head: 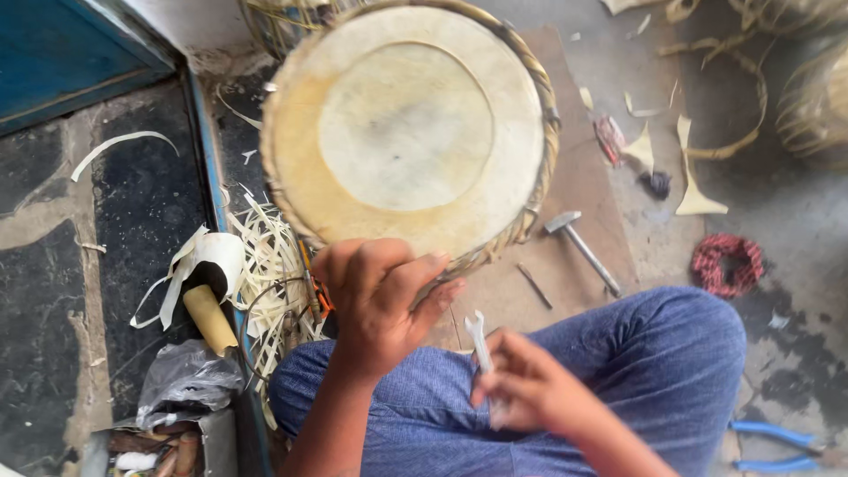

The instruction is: The person tightens the tension rods of a drum using a wrench, strikes the rim with a hammer, and adjusts the leather bindings using pliers.

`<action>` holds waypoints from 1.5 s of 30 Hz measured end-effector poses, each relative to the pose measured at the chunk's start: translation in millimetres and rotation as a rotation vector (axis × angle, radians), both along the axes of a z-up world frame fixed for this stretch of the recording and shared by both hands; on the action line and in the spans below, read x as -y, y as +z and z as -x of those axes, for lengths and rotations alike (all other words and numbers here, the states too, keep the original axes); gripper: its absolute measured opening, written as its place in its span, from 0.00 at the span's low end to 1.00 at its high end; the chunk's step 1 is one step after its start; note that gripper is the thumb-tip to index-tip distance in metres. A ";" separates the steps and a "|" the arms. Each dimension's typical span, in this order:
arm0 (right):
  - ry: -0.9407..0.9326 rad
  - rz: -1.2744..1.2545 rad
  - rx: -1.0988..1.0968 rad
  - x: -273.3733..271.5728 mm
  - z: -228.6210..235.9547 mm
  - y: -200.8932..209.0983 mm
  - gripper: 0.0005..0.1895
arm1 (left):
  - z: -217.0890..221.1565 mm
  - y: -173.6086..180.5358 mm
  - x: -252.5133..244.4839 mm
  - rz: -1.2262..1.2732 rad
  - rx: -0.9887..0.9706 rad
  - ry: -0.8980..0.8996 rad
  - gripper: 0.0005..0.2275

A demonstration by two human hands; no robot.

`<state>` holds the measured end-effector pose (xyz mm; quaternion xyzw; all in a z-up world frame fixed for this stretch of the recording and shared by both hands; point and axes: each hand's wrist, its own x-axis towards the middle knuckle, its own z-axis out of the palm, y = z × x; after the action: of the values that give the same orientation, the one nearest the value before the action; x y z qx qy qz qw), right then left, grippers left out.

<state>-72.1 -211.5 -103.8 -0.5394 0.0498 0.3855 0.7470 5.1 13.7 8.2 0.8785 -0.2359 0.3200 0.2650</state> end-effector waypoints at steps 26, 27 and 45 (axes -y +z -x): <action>-0.214 -0.133 0.112 -100.3 -9.9 -2.7 0.15 | 3.2 0.1 -3.8 -0.031 -0.051 0.012 0.16; -0.152 -0.034 0.033 -87.5 -5.5 -1.1 0.14 | 2.9 -0.1 -4.6 -0.042 -0.056 0.005 0.16; 0.079 -0.087 0.187 -61.4 -4.3 5.1 0.09 | 1.9 1.3 3.9 -0.010 -0.023 0.042 0.14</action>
<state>-67.7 -150.1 -98.6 -0.5418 -0.0583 0.3644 0.7552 3.2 9.8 9.6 0.8882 -0.2159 0.3139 0.2566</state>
